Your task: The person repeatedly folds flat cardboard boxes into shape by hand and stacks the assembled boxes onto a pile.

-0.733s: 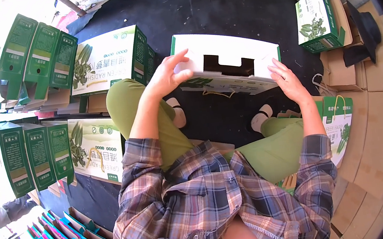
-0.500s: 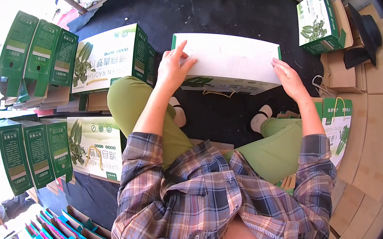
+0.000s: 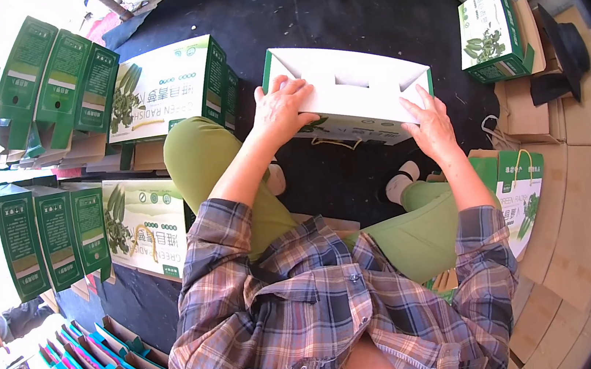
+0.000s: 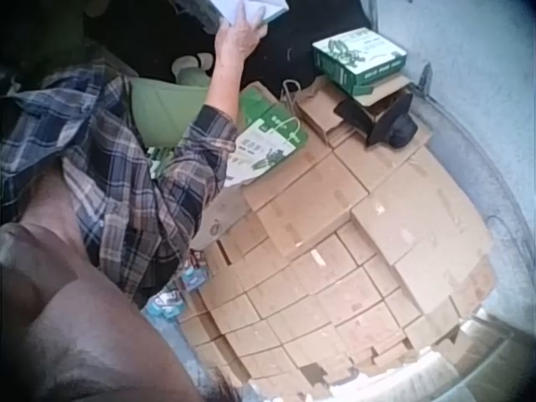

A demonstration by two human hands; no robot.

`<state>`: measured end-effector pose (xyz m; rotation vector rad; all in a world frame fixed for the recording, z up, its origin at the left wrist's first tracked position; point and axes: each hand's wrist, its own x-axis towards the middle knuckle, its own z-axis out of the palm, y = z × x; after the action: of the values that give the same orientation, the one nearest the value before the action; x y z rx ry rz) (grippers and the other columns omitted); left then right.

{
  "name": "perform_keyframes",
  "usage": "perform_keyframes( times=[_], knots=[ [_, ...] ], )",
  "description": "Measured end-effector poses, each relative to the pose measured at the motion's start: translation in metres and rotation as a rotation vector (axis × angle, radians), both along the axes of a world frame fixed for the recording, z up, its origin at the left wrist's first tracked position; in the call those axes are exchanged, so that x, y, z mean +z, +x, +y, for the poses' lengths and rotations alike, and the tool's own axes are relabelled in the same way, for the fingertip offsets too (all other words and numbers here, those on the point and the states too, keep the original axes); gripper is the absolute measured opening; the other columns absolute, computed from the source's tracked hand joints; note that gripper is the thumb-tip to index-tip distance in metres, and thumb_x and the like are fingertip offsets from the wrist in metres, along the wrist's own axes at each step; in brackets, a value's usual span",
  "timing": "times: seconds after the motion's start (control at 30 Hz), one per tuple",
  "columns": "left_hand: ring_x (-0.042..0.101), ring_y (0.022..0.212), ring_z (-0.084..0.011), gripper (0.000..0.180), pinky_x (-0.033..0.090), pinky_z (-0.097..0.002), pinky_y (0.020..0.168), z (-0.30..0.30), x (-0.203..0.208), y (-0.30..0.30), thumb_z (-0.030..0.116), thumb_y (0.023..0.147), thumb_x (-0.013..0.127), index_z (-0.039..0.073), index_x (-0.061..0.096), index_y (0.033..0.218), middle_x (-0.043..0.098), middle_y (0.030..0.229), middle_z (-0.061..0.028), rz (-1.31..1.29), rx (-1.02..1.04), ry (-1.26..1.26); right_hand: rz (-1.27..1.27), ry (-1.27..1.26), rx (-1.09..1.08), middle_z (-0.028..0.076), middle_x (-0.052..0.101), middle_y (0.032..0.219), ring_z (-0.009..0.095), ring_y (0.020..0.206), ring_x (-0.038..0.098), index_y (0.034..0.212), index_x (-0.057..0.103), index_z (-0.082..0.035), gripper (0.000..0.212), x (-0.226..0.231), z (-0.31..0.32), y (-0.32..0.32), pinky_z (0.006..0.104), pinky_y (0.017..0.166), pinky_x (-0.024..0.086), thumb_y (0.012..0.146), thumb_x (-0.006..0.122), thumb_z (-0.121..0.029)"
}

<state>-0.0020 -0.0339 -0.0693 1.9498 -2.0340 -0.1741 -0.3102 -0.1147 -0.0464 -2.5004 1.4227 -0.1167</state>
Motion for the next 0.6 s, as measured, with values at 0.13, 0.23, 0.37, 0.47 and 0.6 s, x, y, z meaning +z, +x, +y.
perform_keyframes(
  times=[0.13,0.23,0.37,0.47,0.6],
  knots=[
    [0.043,0.123,-0.0240,0.051,0.032,-0.0548,0.094,0.0008,-0.0018,0.0016,0.038,0.073,0.074,0.016,0.062,0.119,0.058,0.124,0.0002,-0.030,-0.040,0.053,0.034,-0.014,0.021,0.012,0.038,0.145,0.043,0.126,0.039,0.120,0.063,-0.021,0.045,-0.0006,0.0016,0.0006,0.0463,0.102,0.042,0.077,0.074,-0.016],
    [0.044,0.121,-0.0230,0.050,0.032,-0.0546,0.093,0.0016,-0.0019,0.0013,0.038,0.073,0.074,0.017,0.063,0.117,0.059,0.121,0.0008,-0.037,-0.053,0.064,0.047,0.000,0.013,0.012,0.039,0.145,0.043,0.125,0.040,0.120,0.064,-0.021,0.044,0.0005,0.0032,0.0004,0.0461,0.102,0.042,0.077,0.073,-0.017],
    [0.045,0.119,-0.0220,0.050,0.033,-0.0548,0.092,0.0026,-0.0015,-0.0006,0.040,0.073,0.073,0.017,0.063,0.116,0.059,0.120,0.0009,-0.036,-0.056,0.066,0.060,0.007,0.007,0.012,0.039,0.144,0.042,0.125,0.040,0.120,0.064,-0.021,0.044,0.0010,0.0052,-0.0009,0.0454,0.102,0.042,0.077,0.073,-0.016],
    [0.045,0.120,-0.0221,0.049,0.035,-0.0549,0.091,0.0050,0.0009,-0.0021,0.040,0.073,0.073,0.018,0.063,0.116,0.059,0.121,0.0009,-0.059,-0.055,0.083,0.063,-0.003,0.025,0.012,0.040,0.143,0.042,0.124,0.041,0.119,0.064,-0.020,0.044,0.0001,0.0064,-0.0027,0.0446,0.101,0.043,0.076,0.074,-0.016],
    [0.045,0.120,-0.0228,0.052,0.034,-0.0564,0.091,0.0085,0.0021,-0.0009,0.041,0.073,0.074,0.018,0.062,0.117,0.058,0.122,0.0008,-0.068,-0.049,0.083,0.062,0.066,0.015,0.011,0.039,0.144,0.039,0.126,0.040,0.123,0.062,-0.020,0.046,0.0075,0.0090,-0.0014,0.0437,0.103,0.040,0.078,0.071,-0.016]
  ],
)
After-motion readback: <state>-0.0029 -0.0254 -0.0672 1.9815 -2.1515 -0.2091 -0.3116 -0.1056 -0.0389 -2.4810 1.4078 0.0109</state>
